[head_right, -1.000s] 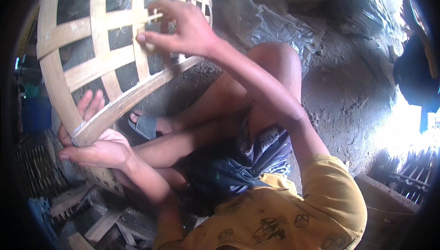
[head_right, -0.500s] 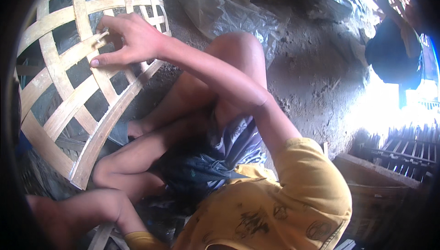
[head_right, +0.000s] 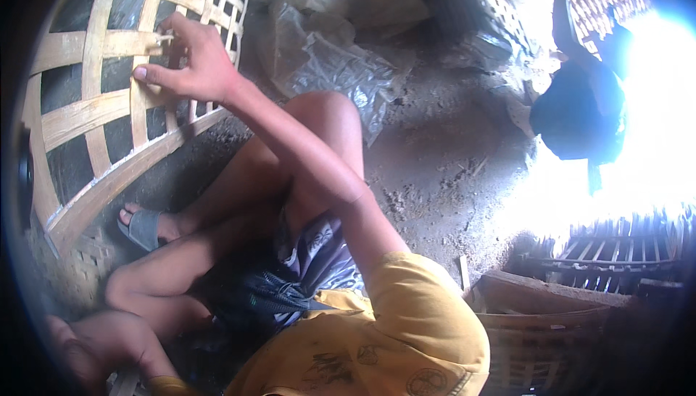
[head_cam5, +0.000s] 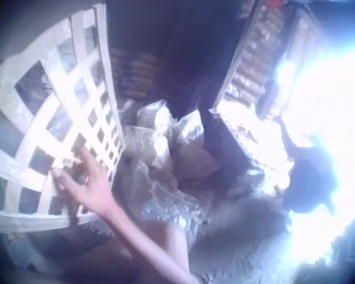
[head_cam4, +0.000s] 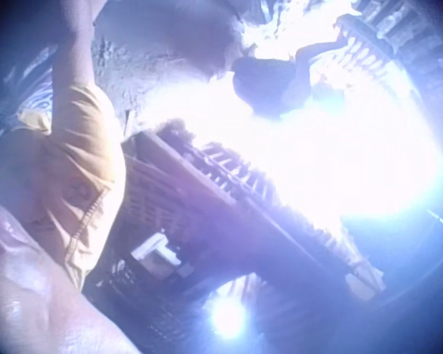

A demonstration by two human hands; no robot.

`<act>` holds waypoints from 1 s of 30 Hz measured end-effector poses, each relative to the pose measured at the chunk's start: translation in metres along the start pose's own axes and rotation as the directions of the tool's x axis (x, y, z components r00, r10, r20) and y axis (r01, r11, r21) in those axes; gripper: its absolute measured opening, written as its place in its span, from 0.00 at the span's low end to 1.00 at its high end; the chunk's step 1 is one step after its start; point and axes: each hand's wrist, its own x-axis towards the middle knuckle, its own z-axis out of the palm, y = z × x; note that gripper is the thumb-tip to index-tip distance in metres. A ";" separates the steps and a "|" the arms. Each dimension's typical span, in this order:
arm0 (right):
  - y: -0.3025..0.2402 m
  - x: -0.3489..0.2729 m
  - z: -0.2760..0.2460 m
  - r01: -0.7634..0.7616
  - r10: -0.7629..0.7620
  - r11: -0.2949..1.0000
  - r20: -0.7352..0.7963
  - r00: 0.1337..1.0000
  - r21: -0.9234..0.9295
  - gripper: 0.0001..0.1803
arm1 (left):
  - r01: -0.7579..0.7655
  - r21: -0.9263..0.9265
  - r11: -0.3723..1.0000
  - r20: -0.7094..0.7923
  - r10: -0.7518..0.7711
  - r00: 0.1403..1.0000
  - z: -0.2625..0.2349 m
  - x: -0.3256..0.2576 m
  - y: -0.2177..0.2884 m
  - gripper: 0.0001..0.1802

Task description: The person sits on the floor and weaves thin wooden strips into a square lattice basket frame. They interlace the strips by hand, adjusting and tightening the weave along the edges.

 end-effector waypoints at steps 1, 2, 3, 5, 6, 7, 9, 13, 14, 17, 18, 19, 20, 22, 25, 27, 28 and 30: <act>-0.001 0.000 0.002 -0.007 0.008 0.997 -0.015 1.000 0.073 0.32 | 0.003 0.001 1.000 0.001 -0.003 1.000 -0.001 -0.001 0.001 0.40; -0.002 -0.001 -0.003 -0.031 0.032 0.998 -0.014 0.999 0.061 0.32 | 0.003 -0.003 1.000 -0.006 -0.003 1.000 0.002 -0.002 0.001 0.40; -0.003 0.000 -0.008 -0.055 0.055 0.997 -0.012 0.998 0.049 0.32 | -0.003 -0.017 1.000 -0.007 0.003 1.000 0.004 -0.001 0.000 0.40; -0.002 -0.003 -0.011 -0.097 0.098 0.993 -0.007 0.995 0.069 0.32 | -0.013 -0.023 1.000 0.001 0.013 1.000 0.005 -0.001 0.001 0.40; -0.002 -0.002 -0.014 -0.091 0.093 0.994 -0.017 0.996 0.067 0.32 | -0.014 -0.030 0.999 -0.001 0.014 1.000 0.007 -0.001 0.001 0.39; -0.002 0.000 -0.010 -0.063 0.066 0.994 -0.030 0.997 0.088 0.31 | -0.012 -0.023 1.000 0.001 0.012 1.000 0.007 -0.001 0.004 0.39; -0.002 0.002 -0.008 -0.064 0.069 0.993 -0.049 0.996 0.100 0.31 | -0.009 -0.023 1.000 0.014 0.009 1.000 0.010 -0.002 0.006 0.39; 0.003 0.002 0.001 -0.016 0.028 0.994 -0.116 0.993 0.106 0.33 | 0.013 -0.023 1.000 0.036 -0.012 0.999 0.014 -0.002 0.003 0.38; 0.006 0.000 0.002 -0.017 0.026 0.997 -0.129 0.991 0.069 0.35 | 0.016 -0.025 1.000 0.043 -0.015 0.999 0.014 -0.002 0.002 0.38; 0.014 -0.002 0.002 0.000 0.003 0.997 -0.049 0.999 0.072 0.36 | 0.020 -0.033 0.999 0.055 -0.018 0.998 0.015 -0.003 -0.001 0.38; 0.016 -0.001 0.006 0.027 -0.024 0.999 -0.073 0.997 0.038 0.37 | 0.018 -0.038 0.999 0.056 -0.016 0.998 0.018 -0.003 -0.001 0.38; 0.017 -0.001 0.008 0.047 -0.045 0.999 -0.088 0.995 0.012 0.37 | 0.017 -0.042 0.999 0.057 -0.014 0.998 0.019 -0.002 -0.002 0.37; 0.018 0.000 0.008 0.066 -0.067 0.998 -0.103 0.992 -0.015 0.38 | 0.015 -0.044 0.999 0.062 -0.012 0.998 0.020 -0.002 -0.002 0.37; 0.019 0.000 0.006 0.055 -0.056 0.998 -0.102 0.993 -0.011 0.38 | 0.010 -0.058 0.998 0.069 -0.006 0.998 0.025 0.001 -0.003 0.37; 0.017 0.000 0.000 0.049 -0.049 0.999 -0.095 0.994 -0.001 0.39 | 0.006 -0.067 0.998 0.082 0.000 0.997 0.030 0.002 -0.004 0.37; 0.017 -0.001 -0.002 0.027 -0.025 0.999 -0.089 0.996 0.022 0.40 | 0.007 -0.077 0.997 0.083 0.000 0.997 0.031 0.003 -0.005 0.36; 0.014 -0.001 -0.001 0.005 -0.005 1.000 -0.073 0.997 0.008 0.40 | 0.007 -0.067 0.998 0.091 -0.001 0.996 0.027 0.003 -0.007 0.36; 0.010 -0.002 -0.004 -0.039 0.038 0.999 -0.033 0.999 -0.013 0.41 | 0.012 -0.053 0.999 0.092 -0.007 0.996 0.027 0.004 -0.007 0.36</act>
